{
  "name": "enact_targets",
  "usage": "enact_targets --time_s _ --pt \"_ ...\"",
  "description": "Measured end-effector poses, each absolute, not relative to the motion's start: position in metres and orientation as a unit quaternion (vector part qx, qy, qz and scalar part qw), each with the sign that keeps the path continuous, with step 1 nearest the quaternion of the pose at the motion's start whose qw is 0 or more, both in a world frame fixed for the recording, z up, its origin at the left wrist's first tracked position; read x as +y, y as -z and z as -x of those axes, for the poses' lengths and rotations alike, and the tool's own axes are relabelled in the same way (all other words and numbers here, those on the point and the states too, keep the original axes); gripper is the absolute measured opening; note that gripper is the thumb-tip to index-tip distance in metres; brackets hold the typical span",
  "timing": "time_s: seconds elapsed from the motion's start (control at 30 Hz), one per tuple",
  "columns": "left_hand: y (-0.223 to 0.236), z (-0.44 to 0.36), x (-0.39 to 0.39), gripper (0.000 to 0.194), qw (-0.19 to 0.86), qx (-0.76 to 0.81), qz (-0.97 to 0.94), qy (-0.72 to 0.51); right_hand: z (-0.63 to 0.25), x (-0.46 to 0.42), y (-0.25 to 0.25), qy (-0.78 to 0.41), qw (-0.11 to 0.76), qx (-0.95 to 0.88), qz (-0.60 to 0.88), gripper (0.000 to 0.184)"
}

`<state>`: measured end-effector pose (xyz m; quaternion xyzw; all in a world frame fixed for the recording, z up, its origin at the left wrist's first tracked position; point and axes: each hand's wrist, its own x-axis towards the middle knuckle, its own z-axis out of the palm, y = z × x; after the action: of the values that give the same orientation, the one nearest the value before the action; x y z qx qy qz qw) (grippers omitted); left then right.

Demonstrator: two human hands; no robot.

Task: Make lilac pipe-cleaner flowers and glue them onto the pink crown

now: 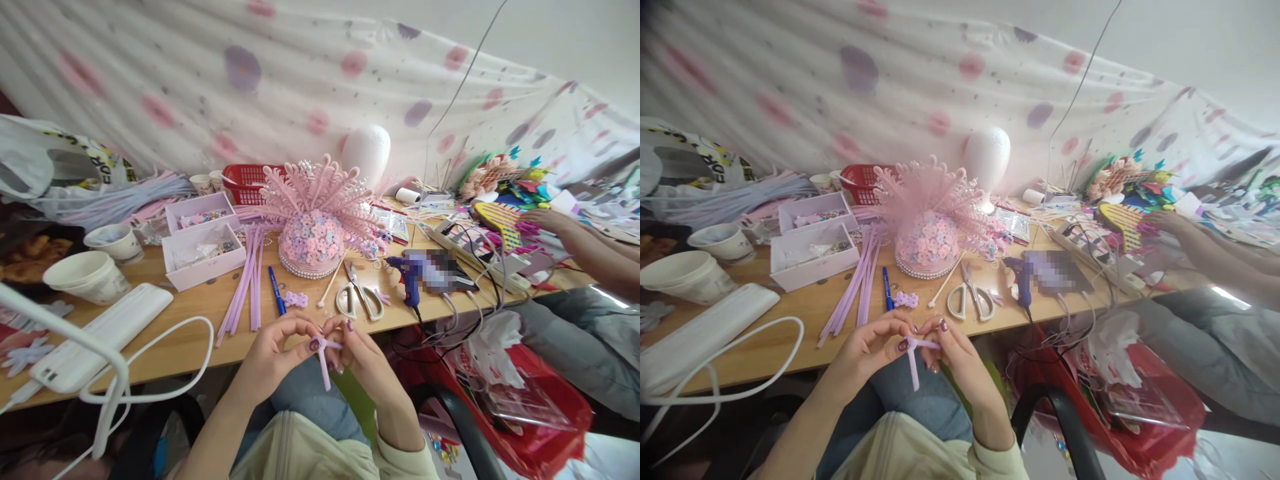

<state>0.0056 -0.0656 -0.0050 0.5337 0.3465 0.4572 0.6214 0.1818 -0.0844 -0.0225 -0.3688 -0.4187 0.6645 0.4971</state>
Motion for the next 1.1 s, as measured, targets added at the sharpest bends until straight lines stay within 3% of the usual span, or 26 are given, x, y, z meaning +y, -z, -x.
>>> enact_targets --time_s 0.1,0.23,0.33,0.43,0.87,1.1 --pt "0.008 -0.005 -0.066 0.026 0.651 0.377 -0.490 -0.439 -0.190 -0.085 0.018 -0.650 0.528 -0.416 0.354 0.047" --pt "0.012 -0.009 -0.070 0.028 0.643 0.410 -0.466 -0.448 -0.193 -0.092 0.021 -0.689 0.474 -0.456 0.305 0.049" --pt "0.014 -0.011 -0.075 0.024 0.618 0.416 -0.478 -0.466 -0.190 -0.096 0.024 -0.709 0.441 -0.464 0.294 0.031" --pt "0.017 -0.012 -0.079 0.024 0.607 0.413 -0.473 -0.487 -0.185 -0.096 0.022 -0.704 0.425 -0.481 0.303 0.028" --pt "0.009 -0.017 -0.087 0.029 0.664 0.415 -0.350 -0.514 -0.170 -0.091 0.025 -0.469 0.549 -0.553 0.416 0.029" --pt "0.012 -0.017 -0.088 0.025 0.690 0.408 -0.274 -0.531 -0.168 -0.095 0.029 -0.501 0.536 -0.554 0.393 0.021"
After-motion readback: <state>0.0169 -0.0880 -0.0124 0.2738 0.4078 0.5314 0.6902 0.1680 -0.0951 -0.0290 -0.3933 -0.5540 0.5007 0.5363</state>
